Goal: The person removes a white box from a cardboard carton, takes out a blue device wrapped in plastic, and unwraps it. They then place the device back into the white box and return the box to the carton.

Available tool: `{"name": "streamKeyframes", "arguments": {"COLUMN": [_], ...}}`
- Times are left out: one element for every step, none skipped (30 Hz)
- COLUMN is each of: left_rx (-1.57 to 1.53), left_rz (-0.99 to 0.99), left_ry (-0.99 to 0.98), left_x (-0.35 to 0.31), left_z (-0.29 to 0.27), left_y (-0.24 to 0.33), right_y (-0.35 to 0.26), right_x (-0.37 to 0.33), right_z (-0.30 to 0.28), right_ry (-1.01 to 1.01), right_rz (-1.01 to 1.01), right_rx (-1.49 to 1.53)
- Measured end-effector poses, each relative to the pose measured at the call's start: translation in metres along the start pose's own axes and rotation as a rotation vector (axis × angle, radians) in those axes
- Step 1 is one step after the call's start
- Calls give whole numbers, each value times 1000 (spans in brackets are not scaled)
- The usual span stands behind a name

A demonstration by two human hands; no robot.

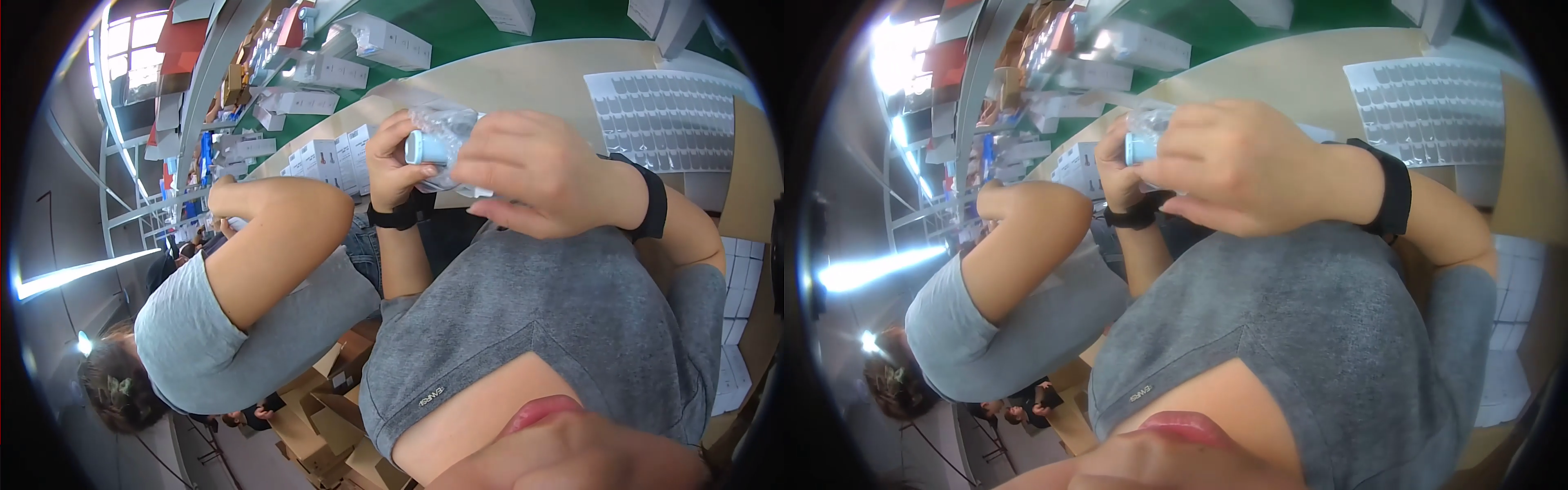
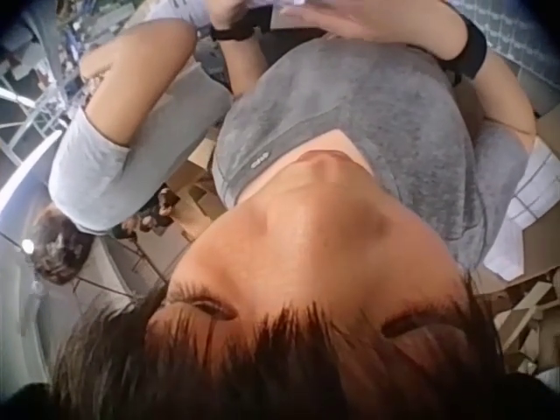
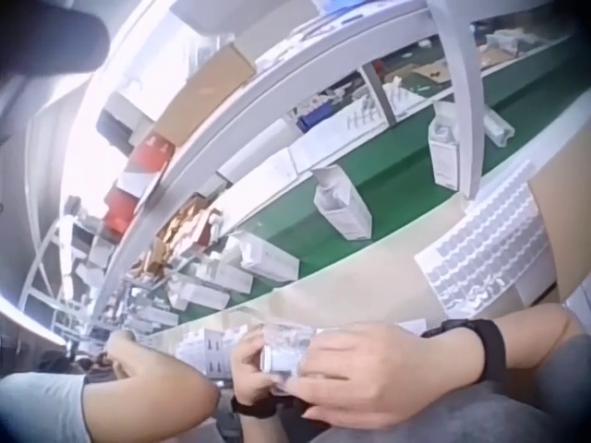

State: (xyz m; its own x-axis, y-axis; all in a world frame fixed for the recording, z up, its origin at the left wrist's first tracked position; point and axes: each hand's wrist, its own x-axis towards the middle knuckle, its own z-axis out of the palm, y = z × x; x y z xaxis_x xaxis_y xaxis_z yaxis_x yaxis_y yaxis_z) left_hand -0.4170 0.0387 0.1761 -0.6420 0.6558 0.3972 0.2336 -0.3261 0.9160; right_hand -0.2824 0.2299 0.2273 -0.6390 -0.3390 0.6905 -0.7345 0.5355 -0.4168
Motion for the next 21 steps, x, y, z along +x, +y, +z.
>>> {"name": "streamKeyframes", "arguments": {"left_rx": [143,283,416,398,585,768,949,933,955,978,1012,1011,653,293,-71,-77,-71,-68,-66,-79,-189], "left_rz": [1,0,-4,-10,56,124,195,192,216,240,264,259,212,166,120,121,34,-47,-127,-116,-146], "left_ry": [-27,-57,-94,-102,-122,-141,-158,-162,-188,-212,-238,-238,-50,133,310,324,293,261,228,240,196], "left_x": [0,0,0,1,2,4,4,5,5,5,4,3,2,0,-5,-12,-21,-27,-32,-35,-38], "left_z": [2,6,12,20,29,41,50,53,57,59,56,53,55,58,58,58,57,56,56,60,67], "left_y": [4,9,11,12,14,15,12,8,4,0,-2,-6,-16,-25,-33,-37,-42,-47,-52,-59,-64], "right_y": [0,4,9,16,24,30,39,46,50,50,50,50,50,51,54,55,54,55,54,53,51], "right_x": [0,0,-1,-2,-4,-7,-10,-11,-13,-18,-19,-22,-26,-29,-32,-34,-34,-34,-33,-33,-32], "right_z": [0,1,3,6,9,11,15,19,20,17,18,18,16,15,15,14,14,16,19,23,23], "right_ry": [14,7,-23,-53,-84,-92,-126,-157,-189,-197,-200,-203,-215,-228,-211,-196,-181,-198,-137,-77,-18], "right_rz": [90,96,149,204,262,285,304,313,321,332,372,409,442,440,514,589,665,659,656,652,649], "right_rx": [48,45,-3,-52,-102,-111,-102,-89,-75,-77,-44,-9,22,22,34,45,53,45,36,26,17]}}
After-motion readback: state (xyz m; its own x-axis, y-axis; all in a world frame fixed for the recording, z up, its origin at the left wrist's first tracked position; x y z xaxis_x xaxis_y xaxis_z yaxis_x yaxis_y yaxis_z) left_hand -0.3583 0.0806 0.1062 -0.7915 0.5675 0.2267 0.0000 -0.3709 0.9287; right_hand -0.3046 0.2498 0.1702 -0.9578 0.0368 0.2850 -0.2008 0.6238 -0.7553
